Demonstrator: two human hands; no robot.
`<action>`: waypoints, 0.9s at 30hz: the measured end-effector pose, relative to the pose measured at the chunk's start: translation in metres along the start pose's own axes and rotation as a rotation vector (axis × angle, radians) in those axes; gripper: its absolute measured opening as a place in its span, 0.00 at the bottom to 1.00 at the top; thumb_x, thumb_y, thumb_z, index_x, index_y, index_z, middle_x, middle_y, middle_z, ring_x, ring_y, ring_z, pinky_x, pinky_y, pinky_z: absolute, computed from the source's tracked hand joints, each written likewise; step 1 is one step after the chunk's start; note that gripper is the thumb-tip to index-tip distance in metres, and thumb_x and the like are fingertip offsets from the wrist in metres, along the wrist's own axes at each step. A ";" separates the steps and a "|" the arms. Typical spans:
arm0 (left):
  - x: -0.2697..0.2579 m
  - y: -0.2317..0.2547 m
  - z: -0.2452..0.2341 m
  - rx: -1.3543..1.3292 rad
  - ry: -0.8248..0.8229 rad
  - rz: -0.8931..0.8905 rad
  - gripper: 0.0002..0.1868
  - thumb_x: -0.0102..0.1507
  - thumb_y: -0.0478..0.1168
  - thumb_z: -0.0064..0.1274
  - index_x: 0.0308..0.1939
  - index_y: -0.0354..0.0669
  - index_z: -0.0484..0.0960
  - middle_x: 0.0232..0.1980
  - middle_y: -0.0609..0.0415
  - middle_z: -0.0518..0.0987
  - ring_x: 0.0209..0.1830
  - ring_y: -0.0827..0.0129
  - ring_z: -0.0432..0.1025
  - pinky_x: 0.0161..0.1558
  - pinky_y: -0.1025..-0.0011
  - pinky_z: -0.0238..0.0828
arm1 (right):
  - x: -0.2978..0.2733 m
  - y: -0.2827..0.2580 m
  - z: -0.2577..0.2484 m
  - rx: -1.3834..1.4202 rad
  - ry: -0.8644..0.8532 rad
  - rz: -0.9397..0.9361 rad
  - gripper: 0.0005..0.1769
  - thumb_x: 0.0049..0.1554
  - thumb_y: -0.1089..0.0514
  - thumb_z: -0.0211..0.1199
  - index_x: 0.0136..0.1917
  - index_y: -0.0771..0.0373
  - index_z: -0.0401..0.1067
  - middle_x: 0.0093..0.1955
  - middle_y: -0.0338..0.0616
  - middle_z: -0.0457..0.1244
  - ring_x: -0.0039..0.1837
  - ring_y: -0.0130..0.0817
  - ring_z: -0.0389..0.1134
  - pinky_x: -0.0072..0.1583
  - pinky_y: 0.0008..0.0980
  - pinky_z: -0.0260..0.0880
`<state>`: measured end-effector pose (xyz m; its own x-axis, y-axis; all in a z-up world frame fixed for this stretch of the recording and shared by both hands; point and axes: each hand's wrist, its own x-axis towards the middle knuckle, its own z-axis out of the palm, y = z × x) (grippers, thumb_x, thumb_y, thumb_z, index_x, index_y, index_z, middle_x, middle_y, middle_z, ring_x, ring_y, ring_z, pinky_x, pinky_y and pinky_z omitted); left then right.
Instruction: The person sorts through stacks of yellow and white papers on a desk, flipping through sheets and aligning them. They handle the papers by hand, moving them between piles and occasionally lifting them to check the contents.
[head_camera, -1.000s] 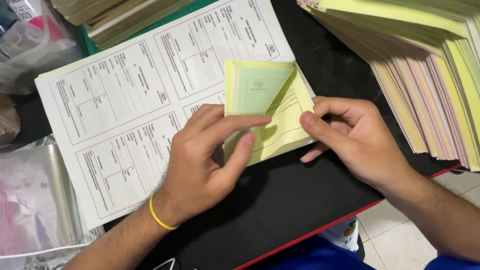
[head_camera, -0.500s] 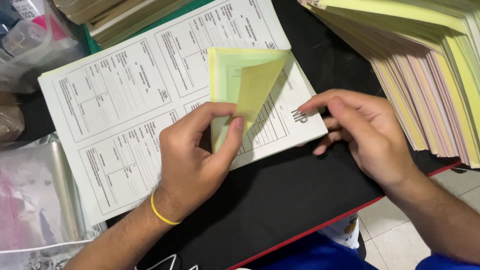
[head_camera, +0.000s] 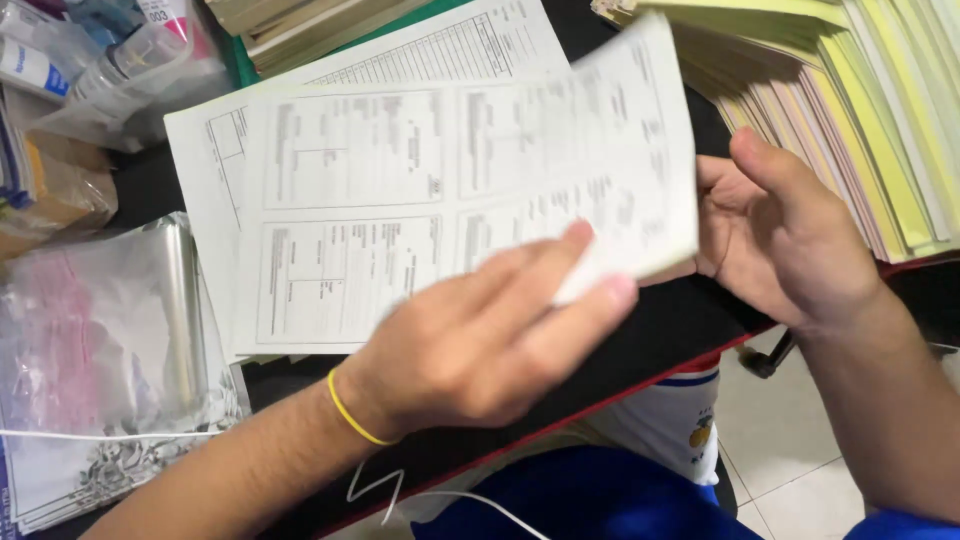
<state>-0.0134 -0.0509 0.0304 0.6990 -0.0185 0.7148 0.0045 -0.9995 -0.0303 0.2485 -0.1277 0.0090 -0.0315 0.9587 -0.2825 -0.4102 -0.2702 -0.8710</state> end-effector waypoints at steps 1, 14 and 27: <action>0.004 0.009 -0.002 0.091 -0.063 0.132 0.14 0.77 0.39 0.58 0.63 0.42 0.72 0.56 0.32 0.81 0.44 0.61 0.86 0.51 0.69 0.91 | -0.006 0.000 0.003 0.011 0.095 0.026 0.38 0.60 0.36 0.49 0.67 0.70 0.71 0.62 0.60 0.70 0.62 0.56 0.73 0.57 0.53 0.74; -0.039 0.026 -0.053 0.028 -0.134 -0.533 0.56 0.63 0.52 0.76 0.77 0.32 0.49 0.80 0.32 0.55 0.85 0.43 0.51 0.87 0.49 0.46 | -0.034 0.029 -0.003 -0.223 0.535 -0.410 0.10 0.60 0.65 0.62 0.56 0.63 0.74 0.56 0.45 0.71 0.58 0.33 0.76 0.60 0.30 0.82; -0.073 0.080 -0.063 0.048 0.522 -1.027 0.19 0.66 0.41 0.59 0.54 0.29 0.75 0.51 0.41 0.77 0.54 0.56 0.75 0.55 0.61 0.74 | -0.079 0.055 -0.012 -0.688 0.410 -1.254 0.06 0.64 0.68 0.58 0.47 0.77 0.69 0.47 0.54 0.65 0.47 0.45 0.68 0.51 0.38 0.70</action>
<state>-0.1090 -0.1314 0.0195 -0.0312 0.7844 0.6195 0.4355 -0.5472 0.7148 0.2395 -0.2192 -0.0219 0.3080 0.5330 0.7880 0.5286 0.5928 -0.6076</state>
